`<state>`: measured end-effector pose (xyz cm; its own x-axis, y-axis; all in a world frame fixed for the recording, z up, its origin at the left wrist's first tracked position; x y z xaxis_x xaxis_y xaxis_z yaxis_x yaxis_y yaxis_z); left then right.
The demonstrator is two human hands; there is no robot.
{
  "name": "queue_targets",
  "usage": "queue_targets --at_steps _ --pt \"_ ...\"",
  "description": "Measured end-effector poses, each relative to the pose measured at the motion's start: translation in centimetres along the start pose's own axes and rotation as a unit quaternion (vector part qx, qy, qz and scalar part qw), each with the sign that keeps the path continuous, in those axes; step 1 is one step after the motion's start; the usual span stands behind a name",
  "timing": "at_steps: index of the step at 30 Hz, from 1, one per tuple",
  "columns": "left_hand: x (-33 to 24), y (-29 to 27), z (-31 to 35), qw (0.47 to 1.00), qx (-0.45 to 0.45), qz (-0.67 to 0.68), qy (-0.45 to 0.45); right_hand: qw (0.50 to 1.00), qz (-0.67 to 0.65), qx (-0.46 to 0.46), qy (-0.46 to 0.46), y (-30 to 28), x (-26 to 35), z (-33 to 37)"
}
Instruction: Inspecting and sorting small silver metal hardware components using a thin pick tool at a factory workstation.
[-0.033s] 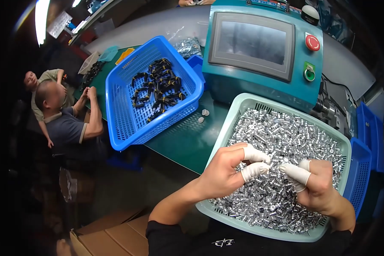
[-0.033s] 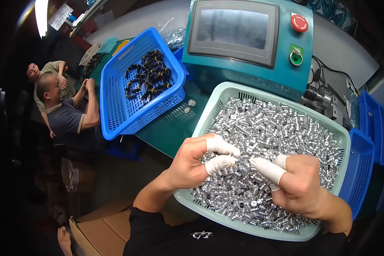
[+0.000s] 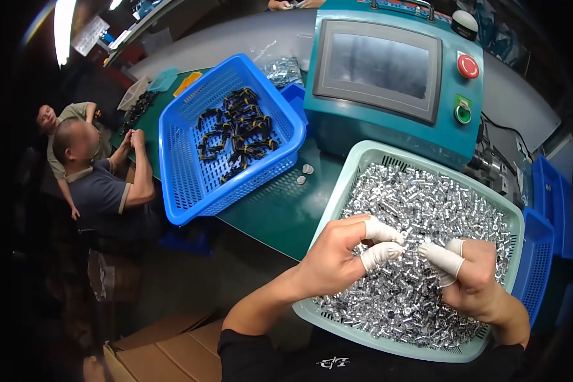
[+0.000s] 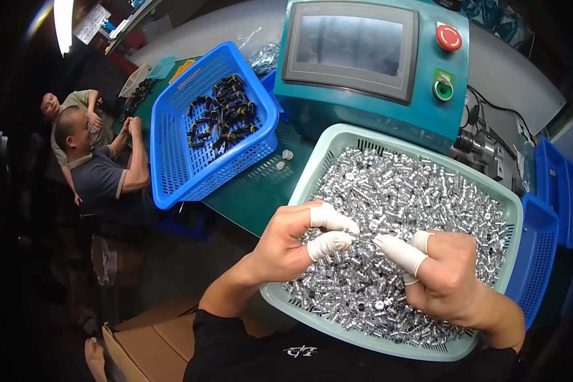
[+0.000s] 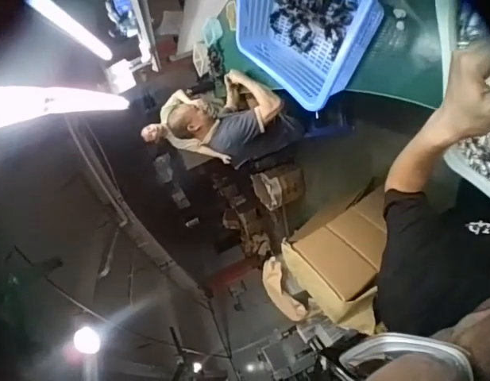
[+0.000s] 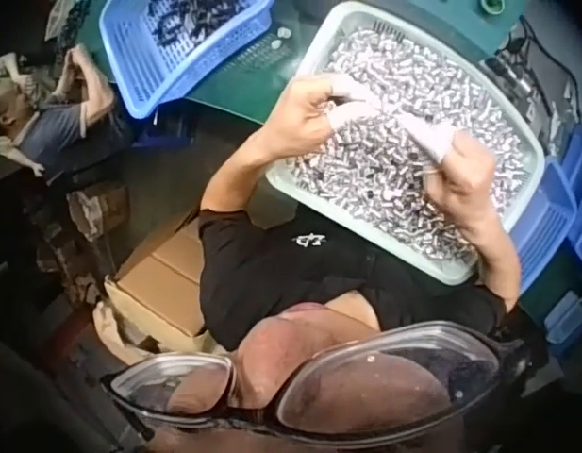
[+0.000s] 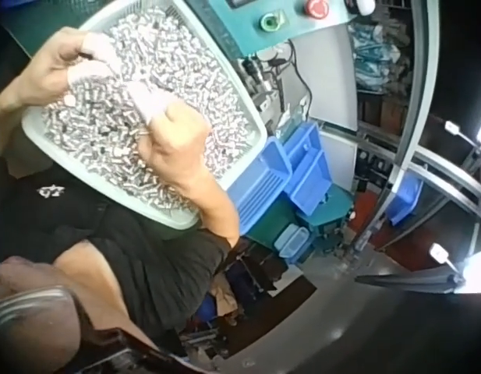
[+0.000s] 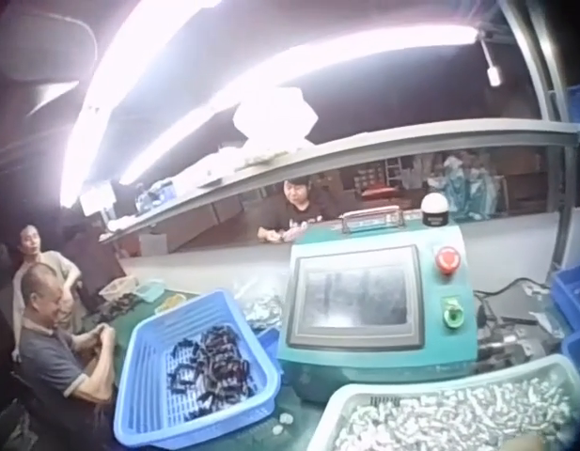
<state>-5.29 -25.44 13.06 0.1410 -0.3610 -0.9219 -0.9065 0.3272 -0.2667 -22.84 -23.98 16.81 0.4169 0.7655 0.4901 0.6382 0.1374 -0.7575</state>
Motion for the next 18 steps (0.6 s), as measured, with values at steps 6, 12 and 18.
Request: queue_targets --at_steps 6,12,18 --pt "1.0 -0.7 0.5 1.0 -0.017 0.003 0.003 1.0 0.02 0.008 0.0 0.8 0.7 -1.1" --pt "0.5 -1.2 0.6 0.999 -0.034 0.007 0.009 1.0 0.005 -0.001 -0.01 0.9 0.9 -1.5" --pt "0.7 -1.7 1.1 0.999 -0.043 0.024 0.002 0.998 0.026 -0.011 -0.049 1.4 1.4 -2.1"
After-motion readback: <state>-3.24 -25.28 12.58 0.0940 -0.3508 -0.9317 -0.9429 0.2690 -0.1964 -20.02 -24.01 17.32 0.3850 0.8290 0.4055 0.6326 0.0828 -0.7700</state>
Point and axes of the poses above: each hand's wrist, its own z-axis away from the middle knuckle, its own y-axis out of the palm, x = y × z, the point moved 6 cm from there along -z, towards the middle knuckle, and after that the axes turned 3 degrees about -z, right-handed, at the moved point
